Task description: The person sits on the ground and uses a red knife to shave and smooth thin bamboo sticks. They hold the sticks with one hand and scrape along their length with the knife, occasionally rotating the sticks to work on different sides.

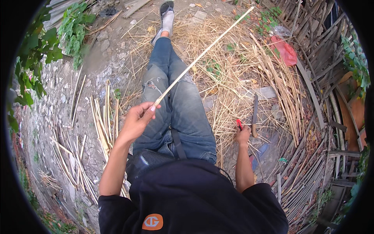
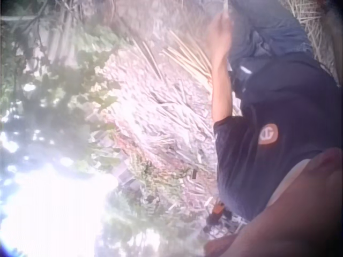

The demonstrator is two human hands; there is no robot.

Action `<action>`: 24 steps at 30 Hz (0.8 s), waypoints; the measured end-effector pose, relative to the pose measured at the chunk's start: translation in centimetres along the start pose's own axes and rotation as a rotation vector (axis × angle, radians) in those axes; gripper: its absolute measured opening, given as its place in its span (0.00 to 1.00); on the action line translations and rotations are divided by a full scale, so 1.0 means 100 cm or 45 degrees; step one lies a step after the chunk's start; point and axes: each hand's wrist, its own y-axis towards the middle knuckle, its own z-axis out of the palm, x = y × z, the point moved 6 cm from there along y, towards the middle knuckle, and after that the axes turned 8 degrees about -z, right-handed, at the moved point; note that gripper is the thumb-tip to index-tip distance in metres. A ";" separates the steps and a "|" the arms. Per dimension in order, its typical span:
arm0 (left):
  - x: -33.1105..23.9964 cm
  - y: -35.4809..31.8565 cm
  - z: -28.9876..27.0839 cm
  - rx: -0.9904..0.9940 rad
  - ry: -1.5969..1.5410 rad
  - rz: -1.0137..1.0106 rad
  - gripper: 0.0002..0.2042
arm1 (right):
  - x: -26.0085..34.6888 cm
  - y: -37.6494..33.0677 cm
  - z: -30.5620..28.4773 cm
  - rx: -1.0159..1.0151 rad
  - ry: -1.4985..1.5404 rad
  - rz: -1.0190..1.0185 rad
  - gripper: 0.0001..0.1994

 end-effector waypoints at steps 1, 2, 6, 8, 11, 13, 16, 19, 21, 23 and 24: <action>-0.005 0.003 0.006 0.013 -0.003 0.012 0.14 | -0.004 0.004 -0.004 -0.007 0.052 0.047 0.16; -0.009 0.006 0.011 0.028 -0.006 0.024 0.14 | -0.010 0.011 -0.009 -0.016 0.103 0.095 0.16; -0.009 0.004 0.025 -0.023 0.095 0.127 0.14 | 0.068 0.049 -0.065 -0.220 1.040 0.206 0.14; -0.008 0.007 0.038 -0.017 0.103 0.185 0.14 | 0.114 0.061 -0.085 -0.237 1.559 0.305 0.15; -0.012 0.005 0.054 0.009 0.138 0.198 0.13 | 0.223 0.068 -0.149 -0.058 1.713 0.179 0.23; -0.013 0.002 0.060 0.014 0.207 0.189 0.14 | 0.279 0.066 -0.169 0.034 1.761 -0.011 0.27; -0.007 0.002 0.065 0.028 0.297 0.211 0.13 | 0.336 0.058 -0.176 0.100 1.762 -0.055 0.25; -0.008 -0.003 0.064 0.006 0.340 0.236 0.14 | 0.351 0.061 -0.170 0.147 1.787 -0.114 0.19; -0.009 -0.006 0.063 0.046 0.313 0.175 0.15 | 0.352 0.068 -0.165 0.126 1.889 -0.100 0.13; -0.008 -0.008 0.061 0.061 0.294 0.154 0.16 | 0.346 0.077 -0.166 0.103 1.856 -0.080 0.12; -0.006 -0.009 0.061 0.056 0.286 0.163 0.16 | 0.344 0.081 -0.169 0.094 1.838 -0.069 0.12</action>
